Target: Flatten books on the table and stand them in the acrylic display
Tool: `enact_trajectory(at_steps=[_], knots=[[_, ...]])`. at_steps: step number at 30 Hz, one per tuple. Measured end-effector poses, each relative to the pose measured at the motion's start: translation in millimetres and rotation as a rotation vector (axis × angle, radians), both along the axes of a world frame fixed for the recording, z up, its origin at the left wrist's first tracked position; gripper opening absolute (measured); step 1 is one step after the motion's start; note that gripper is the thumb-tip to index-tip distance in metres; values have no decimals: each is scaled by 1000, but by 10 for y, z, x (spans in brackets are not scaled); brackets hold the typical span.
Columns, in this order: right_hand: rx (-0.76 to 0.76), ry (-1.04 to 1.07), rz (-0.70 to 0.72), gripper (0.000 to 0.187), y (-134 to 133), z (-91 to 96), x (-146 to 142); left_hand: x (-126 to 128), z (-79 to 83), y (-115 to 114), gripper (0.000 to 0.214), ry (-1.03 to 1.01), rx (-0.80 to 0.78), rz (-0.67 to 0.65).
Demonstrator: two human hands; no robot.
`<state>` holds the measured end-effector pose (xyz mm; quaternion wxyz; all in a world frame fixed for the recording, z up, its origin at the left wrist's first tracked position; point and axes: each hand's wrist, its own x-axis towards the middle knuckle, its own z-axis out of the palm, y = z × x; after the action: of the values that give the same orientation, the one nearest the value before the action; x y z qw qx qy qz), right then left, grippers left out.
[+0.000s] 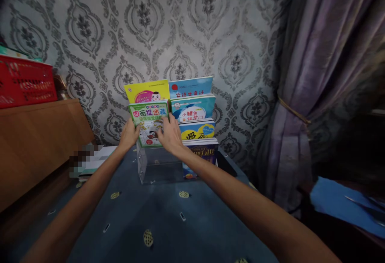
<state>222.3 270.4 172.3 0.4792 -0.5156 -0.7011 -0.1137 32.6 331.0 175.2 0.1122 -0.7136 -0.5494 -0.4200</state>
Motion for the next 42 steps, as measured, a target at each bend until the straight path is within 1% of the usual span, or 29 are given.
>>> enact_trajectory(at_steps=[3,5,7,10,13,17,22,25,28,31,33,38,42], knots=[[83,-57,-20,49,-43,-13,4,11,-14,5,18,-17,12,8],[155,-124,-33,50,-83,24,3,15,-26,6,18,-30,18,10],[207,-208,-43,54,-114,102,-2,17,-37,4,18,-35,14,10],[234,-324,-52,57,-106,257,-4,18,-51,0,18,-31,0,12],[224,-402,-53,57,-25,388,12,25,-56,-6,17,-39,-8,18],[203,-448,-68,61,71,496,47,52,-49,-32,18,-53,-26,19],[152,-470,-91,55,54,594,71,94,-53,-72,21,-67,-32,7],[141,-472,-95,53,52,621,87,106,-59,-79,22,-68,-29,7],[179,-503,-107,51,75,617,112,100,-57,-76,20,-66,-31,7],[228,-510,-109,49,88,612,134,70,-51,-55,17,-77,-31,-26],[234,-513,-108,47,86,620,142,38,-48,-26,16,-94,-30,-56],[190,-542,-124,45,91,683,148,-68,-32,77,14,-129,-59,-109],[148,-518,-83,46,52,716,124,-142,-21,132,14,-129,-70,-118]])
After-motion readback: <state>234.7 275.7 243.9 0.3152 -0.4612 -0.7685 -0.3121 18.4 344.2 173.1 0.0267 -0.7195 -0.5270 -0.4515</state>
